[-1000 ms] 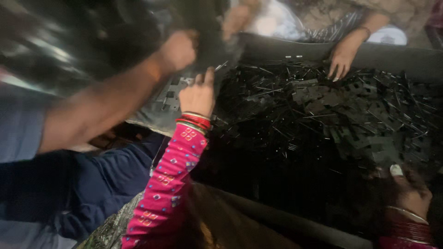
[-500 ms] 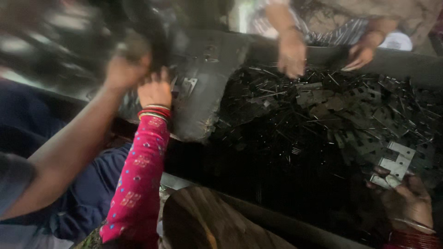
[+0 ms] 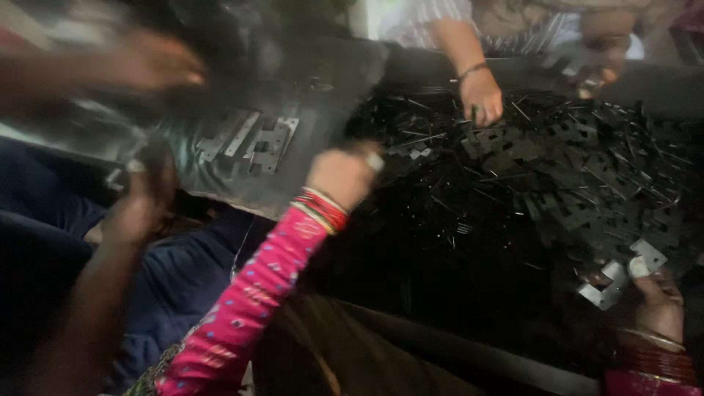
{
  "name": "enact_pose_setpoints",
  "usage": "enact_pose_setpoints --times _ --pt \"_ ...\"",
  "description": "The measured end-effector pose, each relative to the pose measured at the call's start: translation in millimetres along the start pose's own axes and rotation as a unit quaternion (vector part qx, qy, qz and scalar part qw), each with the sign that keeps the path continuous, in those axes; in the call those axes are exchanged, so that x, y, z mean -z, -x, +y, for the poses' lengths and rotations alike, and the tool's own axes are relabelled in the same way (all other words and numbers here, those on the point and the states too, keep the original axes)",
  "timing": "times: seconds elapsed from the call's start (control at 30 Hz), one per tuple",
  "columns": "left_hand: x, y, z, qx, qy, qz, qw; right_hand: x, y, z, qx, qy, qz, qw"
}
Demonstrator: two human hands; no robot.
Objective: The person sorts through a large bin of metal components by hand, picking up individual pieces and moving them into a pile or toward the edge of the bin.
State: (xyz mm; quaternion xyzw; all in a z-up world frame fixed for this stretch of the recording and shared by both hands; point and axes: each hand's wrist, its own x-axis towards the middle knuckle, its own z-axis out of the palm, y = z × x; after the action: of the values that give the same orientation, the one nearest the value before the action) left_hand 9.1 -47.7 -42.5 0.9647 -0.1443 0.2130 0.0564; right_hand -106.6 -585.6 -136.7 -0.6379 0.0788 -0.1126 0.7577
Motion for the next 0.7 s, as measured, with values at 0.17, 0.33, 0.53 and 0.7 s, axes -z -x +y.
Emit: enact_pose_setpoints --times 0.17,0.33,0.53,0.7 --pt "-75 24 33 -0.070 0.123 -0.225 0.964 -27 12 -25 -0.038 -0.112 -0.023 0.993" --pt "55 129 -161 -0.268 -0.779 -0.108 0.557 -78 20 -41 -0.157 -0.037 0.000 0.987" --pt "128 153 -212 -0.319 -0.871 -0.143 0.345 -148 11 19 -0.098 0.398 -0.154 0.899" --pt "101 142 -222 -0.312 -0.840 -0.141 0.422 -210 21 54 0.026 0.590 -0.237 0.771"
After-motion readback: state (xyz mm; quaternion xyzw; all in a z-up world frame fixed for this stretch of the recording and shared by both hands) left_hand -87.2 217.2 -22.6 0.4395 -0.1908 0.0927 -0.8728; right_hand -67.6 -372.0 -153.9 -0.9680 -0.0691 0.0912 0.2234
